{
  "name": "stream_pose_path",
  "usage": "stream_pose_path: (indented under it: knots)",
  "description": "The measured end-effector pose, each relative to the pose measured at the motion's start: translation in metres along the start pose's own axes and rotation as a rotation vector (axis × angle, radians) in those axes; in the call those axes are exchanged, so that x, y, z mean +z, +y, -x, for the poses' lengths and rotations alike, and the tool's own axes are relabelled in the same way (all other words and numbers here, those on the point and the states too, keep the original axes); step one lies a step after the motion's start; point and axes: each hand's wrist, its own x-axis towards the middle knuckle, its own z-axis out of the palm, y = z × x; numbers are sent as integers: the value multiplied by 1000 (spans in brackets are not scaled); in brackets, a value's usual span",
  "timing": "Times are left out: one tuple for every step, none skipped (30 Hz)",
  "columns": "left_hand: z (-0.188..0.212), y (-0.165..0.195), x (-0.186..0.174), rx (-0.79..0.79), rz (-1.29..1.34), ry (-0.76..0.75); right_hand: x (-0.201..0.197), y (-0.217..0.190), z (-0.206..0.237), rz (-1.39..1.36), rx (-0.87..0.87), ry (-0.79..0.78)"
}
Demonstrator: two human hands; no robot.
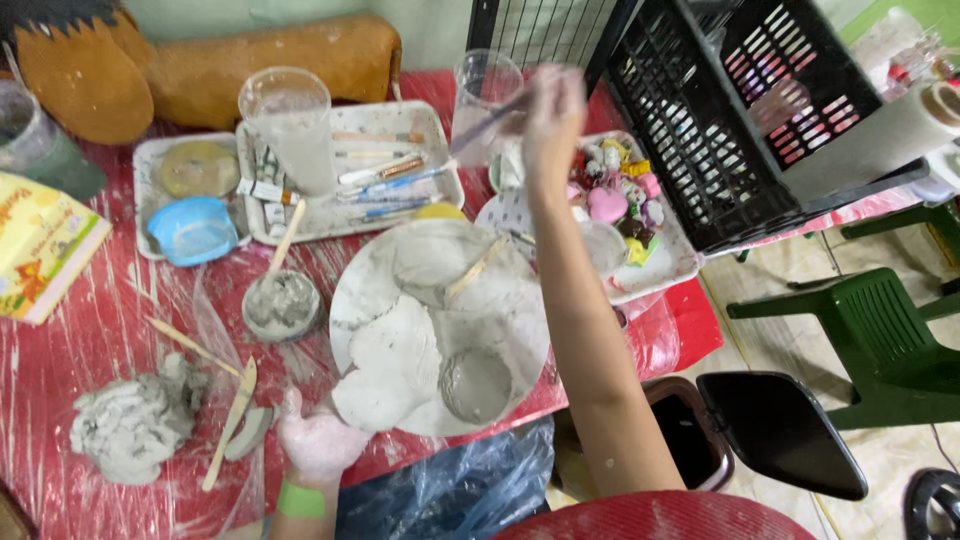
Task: The person flattens and shapes clay slabs on a plate, dips fingers into a bowl of slip, and uses a brush to apply slip to clay edges. They press and join the clay pieces together, forming a small vessel, and use a wooden tool to help shape and smooth the work.
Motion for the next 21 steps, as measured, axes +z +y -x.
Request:
stream_pose_path:
  knots:
    - [-2, 0, -1, -10, 86, -103, -1, 2, -26, -73, -151, 116]
    - [-2, 1, -2, -19, 171, -204, 3, 8, -46, 49, -202, 167]
    - [-2, 1, -2, -29, 258, -299, 7, 15, -63, 201, -255, 205]
    - [-1, 2, -2, -21, 242, -299, 12, 24, -77, 421, -292, 211]
    - [-2, 2, -3, -13, 226, -300, 20, 35, -86, 712, -320, 197]
    - [-2, 3, -3, -1, 213, -300, 28, 46, -89, 1004, -330, 109]
    - [0, 5, -3, -1, 226, -331, 34, 57, -87, 1276, -365, -19]
    - [2, 8, -3, -2, 238, -365, 37, 63, -83, 1466, -425, -130]
    - [1, 10, -3, -6, 252, -403, 38, 66, -80, 1520, -450, -156]
    - [0, 12, -2, 7, 246, -368, 37, 66, -79, 1483, -378, -149]
    - [1, 15, -1, 21, 240, -332, 33, 60, -77, 1442, -305, -143]
    - [1, 17, 1, 38, 234, -292, 31, 51, -75, 1399, -232, -140]
    - [0, 17, 3, 28, 233, -304, 26, 37, -76, 1363, -264, -15]
    - [-1, 18, 5, 22, 232, -315, 19, 19, -77, 1323, -296, 108]
    - [-1, 19, 8, 15, 232, -325, 12, 1, -69, 1190, -354, 164]
    - [-2, 19, 11, 17, 223, -294, 2, -19, -54, 1056, -410, 222]
    - [-4, 18, 14, 19, 212, -269, -5, -36, -35, 848, -393, 185]
    - [-7, 18, 18, 23, 202, -246, -13, -53, -9, 639, -375, 148]
    - [-11, 19, 21, 23, 114, -149, -20, -68, 20, 431, -352, 110]
    - [-12, 19, 24, 24, 29, -47, -25, -79, 46, 307, -281, 43]
    - [-14, 18, 26, 22, -55, 54, -29, -89, 68, 185, -210, -23]
